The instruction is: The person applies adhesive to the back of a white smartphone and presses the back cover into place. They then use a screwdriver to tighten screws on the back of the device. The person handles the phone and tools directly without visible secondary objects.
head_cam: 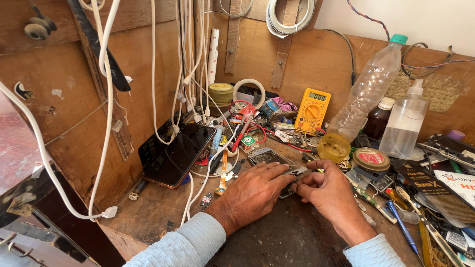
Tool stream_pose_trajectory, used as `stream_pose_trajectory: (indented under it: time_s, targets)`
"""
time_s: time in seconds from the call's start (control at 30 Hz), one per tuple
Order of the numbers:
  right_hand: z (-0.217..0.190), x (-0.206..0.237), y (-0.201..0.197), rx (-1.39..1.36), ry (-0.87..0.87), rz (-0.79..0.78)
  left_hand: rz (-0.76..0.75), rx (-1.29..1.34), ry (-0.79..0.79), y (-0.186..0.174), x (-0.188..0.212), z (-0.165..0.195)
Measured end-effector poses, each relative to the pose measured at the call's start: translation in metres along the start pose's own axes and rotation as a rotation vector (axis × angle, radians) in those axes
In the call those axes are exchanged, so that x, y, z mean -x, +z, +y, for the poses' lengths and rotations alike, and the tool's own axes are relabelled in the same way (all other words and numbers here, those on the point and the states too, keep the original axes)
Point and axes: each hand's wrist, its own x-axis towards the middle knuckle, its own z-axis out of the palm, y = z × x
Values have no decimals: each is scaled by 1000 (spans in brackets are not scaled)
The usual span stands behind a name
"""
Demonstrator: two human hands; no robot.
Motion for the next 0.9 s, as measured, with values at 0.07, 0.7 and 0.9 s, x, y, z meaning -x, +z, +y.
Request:
stream_pose_trajectory:
  time_s: [0.07,0.7,0.9]
  targets:
    - [2,0,2,56,-16,32,6,-1,3,1,1,0]
    - [-5,-1,2,309,-91,37,0,4,-6,2,1,1]
    - [-7,-3,2,334,-90,23,8,-2,-2,3,0,2]
